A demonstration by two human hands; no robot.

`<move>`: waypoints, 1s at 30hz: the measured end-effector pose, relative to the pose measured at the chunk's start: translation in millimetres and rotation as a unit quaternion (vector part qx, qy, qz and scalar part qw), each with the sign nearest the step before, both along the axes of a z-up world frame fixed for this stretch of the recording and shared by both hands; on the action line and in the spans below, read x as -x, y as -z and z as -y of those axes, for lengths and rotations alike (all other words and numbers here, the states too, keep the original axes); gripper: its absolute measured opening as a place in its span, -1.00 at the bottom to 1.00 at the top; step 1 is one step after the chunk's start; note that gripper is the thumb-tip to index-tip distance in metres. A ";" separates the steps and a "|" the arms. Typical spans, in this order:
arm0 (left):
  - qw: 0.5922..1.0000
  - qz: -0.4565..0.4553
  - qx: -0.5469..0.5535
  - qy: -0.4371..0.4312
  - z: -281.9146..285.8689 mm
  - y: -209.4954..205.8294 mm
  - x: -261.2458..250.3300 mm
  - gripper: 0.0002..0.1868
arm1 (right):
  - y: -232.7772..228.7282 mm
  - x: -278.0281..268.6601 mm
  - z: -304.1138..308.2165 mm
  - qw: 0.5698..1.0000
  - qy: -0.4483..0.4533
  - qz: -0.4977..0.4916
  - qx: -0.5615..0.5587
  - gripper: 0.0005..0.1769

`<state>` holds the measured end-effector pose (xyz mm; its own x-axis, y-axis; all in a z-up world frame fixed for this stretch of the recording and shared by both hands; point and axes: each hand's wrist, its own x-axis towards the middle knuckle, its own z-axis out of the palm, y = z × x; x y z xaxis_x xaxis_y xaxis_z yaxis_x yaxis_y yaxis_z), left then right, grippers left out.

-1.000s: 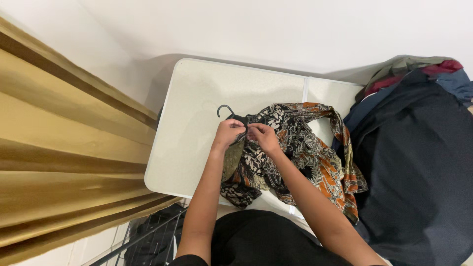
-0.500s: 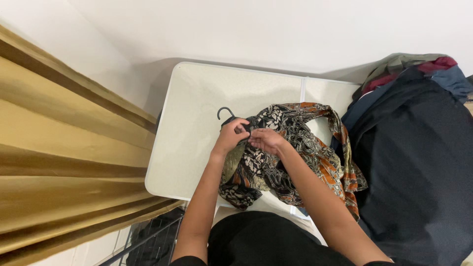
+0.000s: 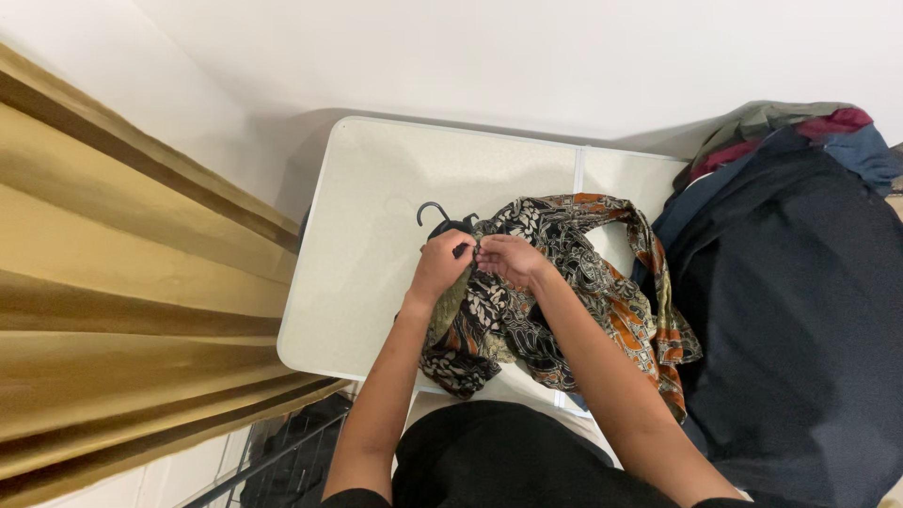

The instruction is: The person takes a patterned shirt from a pile on a table, places it on a hanger, and hangs it on a clothes rack. They then pick up a dark blue jacket, fold it on the table, and zip it closed.

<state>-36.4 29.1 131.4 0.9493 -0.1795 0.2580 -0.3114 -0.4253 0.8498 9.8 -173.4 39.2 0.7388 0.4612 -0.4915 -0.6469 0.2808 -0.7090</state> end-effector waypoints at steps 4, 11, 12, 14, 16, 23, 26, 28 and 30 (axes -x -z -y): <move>0.999 0.001 0.041 0.016 -0.9 -4.6 0.2 -0.75 | -24.9 12.7 -17.7 0.996 0.040 0.027 0.069 -0.78; 0.988 0.104 -0.031 -0.113 -12.5 28.4 5.6 -0.76 | -8.8 19.9 -22.6 0.993 0.080 0.072 0.044 -0.57; 0.974 0.111 -0.056 -0.191 -15.9 35.8 2.8 -0.78 | -6.8 19.2 -21.4 0.992 0.085 0.078 0.052 -0.61; 0.978 -0.037 -0.045 -0.200 -30.4 49.2 -7.7 -0.59 | -4.2 23.8 -17.6 0.989 0.098 0.086 0.068 -0.69; 0.971 -0.154 -0.013 -0.181 -33.5 61.4 -18.4 -0.48 | -2.5 28.3 -16.4 0.983 0.093 0.133 0.087 -0.76; 0.979 -0.188 -0.061 0.044 -8.0 16.4 -77.2 -0.74 | -33.3 30.9 -14.1 0.959 0.166 0.230 -0.003 -0.74; 0.997 -0.057 -0.014 0.048 3.1 -62.6 -85.5 -0.76 | -79.2 31.0 15.0 0.944 0.187 0.265 0.060 -0.63; 0.991 -0.093 -0.060 0.071 6.6 -129.8 -91.6 -0.74 | -122.4 42.2 36.7 0.940 0.203 0.266 0.062 -0.61; 0.992 -0.021 -0.028 0.120 11.7 -193.9 -87.4 -0.72 | -169.6 58.3 56.5 0.939 0.208 0.242 0.131 -0.54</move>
<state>51.0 17.5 325.3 0.8874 -0.4142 0.2022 -0.3738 -0.3901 0.8415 -48.4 -230.0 208.8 0.9940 -0.0064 -0.1094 -0.1055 0.2119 -0.9716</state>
